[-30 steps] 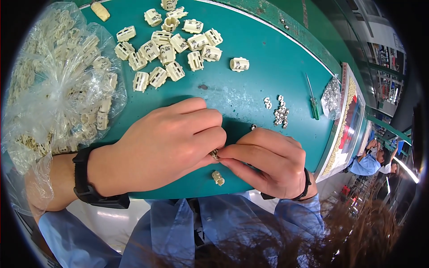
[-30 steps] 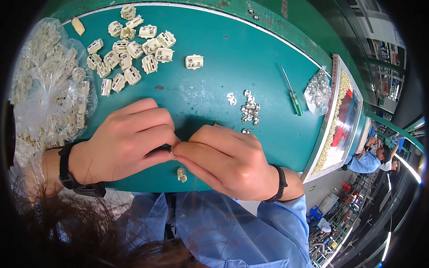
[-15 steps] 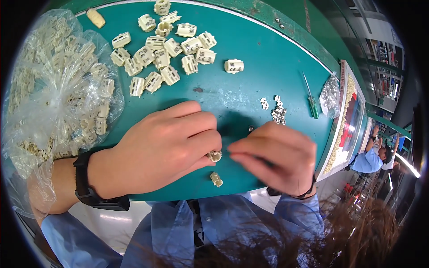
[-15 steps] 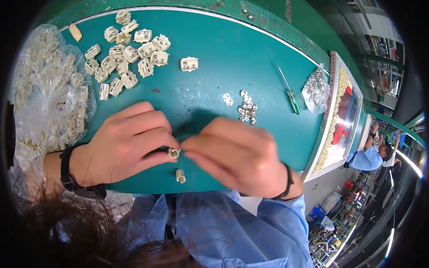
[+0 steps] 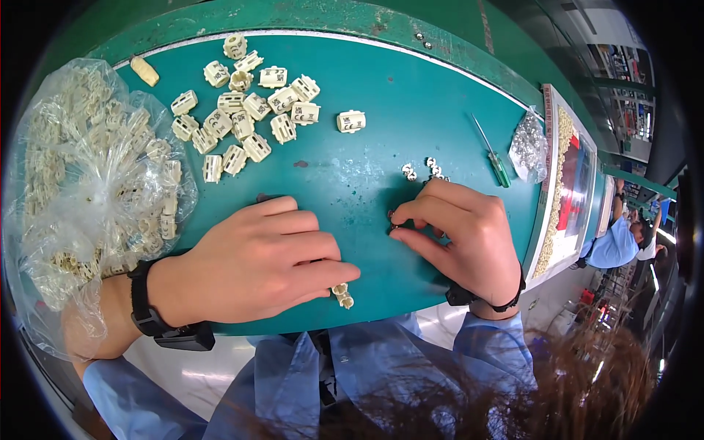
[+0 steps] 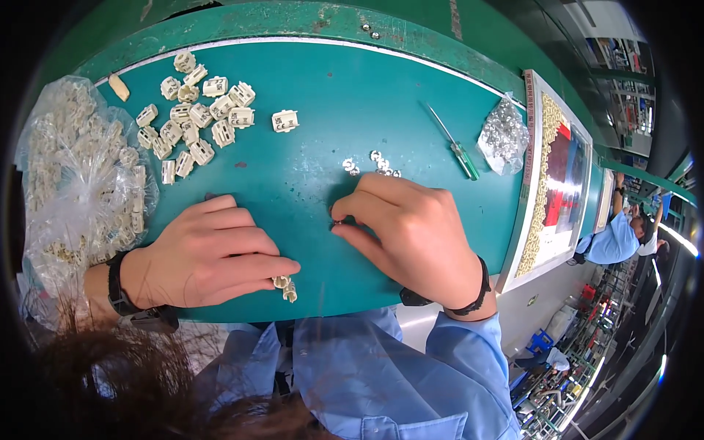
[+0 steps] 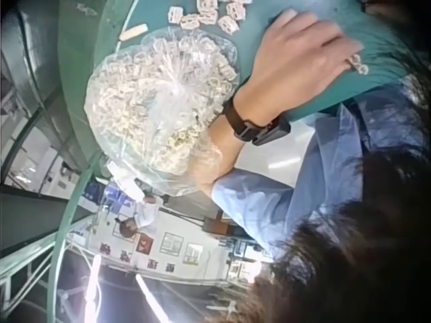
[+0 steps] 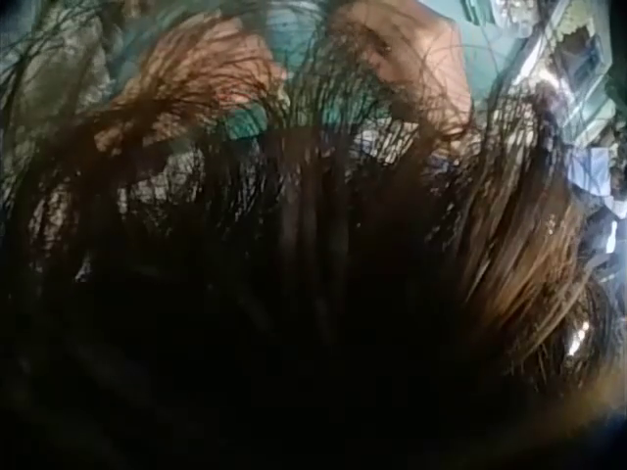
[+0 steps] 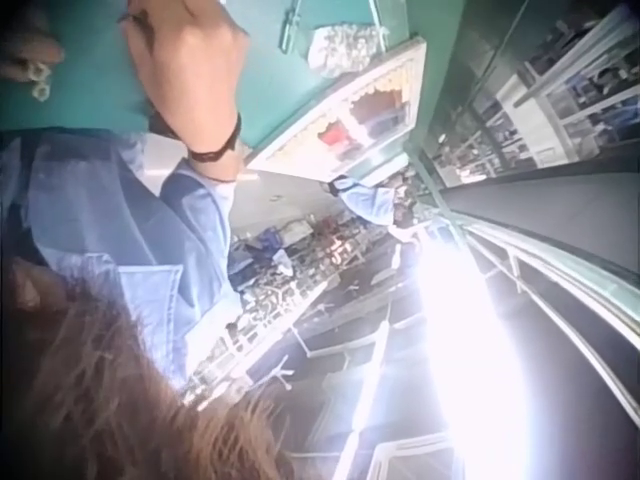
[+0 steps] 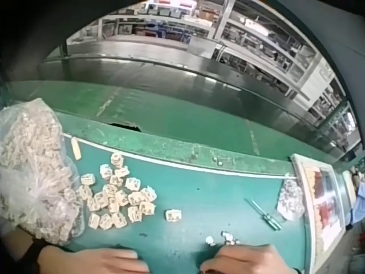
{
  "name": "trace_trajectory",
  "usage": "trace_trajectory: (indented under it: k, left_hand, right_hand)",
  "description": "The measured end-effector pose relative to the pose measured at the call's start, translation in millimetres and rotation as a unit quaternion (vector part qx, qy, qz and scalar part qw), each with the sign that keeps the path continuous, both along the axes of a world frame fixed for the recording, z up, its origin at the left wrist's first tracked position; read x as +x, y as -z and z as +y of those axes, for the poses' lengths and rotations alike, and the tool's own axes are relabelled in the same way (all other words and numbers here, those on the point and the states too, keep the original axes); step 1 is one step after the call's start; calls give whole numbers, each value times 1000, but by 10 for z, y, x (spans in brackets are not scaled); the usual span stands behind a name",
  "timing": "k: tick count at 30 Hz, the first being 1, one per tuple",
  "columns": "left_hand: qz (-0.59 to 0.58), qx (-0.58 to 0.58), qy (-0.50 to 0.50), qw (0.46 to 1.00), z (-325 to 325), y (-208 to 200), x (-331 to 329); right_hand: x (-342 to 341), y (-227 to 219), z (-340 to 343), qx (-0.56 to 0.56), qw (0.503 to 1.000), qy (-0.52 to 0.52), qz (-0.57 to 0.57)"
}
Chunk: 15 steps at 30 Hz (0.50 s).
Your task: The person assembles electrical components by hand, picking up plastic housings and metal inserts from the work surface and fitting the inserts into the housings before placing the completed units into a pile.
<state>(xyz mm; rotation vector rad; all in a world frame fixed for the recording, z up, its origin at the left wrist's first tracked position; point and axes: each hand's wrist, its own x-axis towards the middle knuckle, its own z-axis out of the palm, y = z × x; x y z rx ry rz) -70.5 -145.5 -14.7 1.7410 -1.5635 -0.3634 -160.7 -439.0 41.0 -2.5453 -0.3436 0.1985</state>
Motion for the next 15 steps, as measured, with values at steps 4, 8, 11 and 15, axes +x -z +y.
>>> trace_trajectory:
  k: [4, 8, 11, 15]
  left_hand:
    - [19, 3, -2, 1000, -7, -51, 35]
    - [66, 14, -12, 998, -18, -95, 14]
    - [-15, -6, -88, 996, -64, -102, 39]
    - [-178, 9, -218, 960, -294, -247, 152]
  right_hand:
    - [-3, 14, 0, -8, 1000, -11, -18]
    - [-24, 6, -11, -30, 998, -32, -41]
    - [-53, 45, -11, -38, 995, -45, -80]
    - [-77, 79, -27, -60, 990, -80, -104]
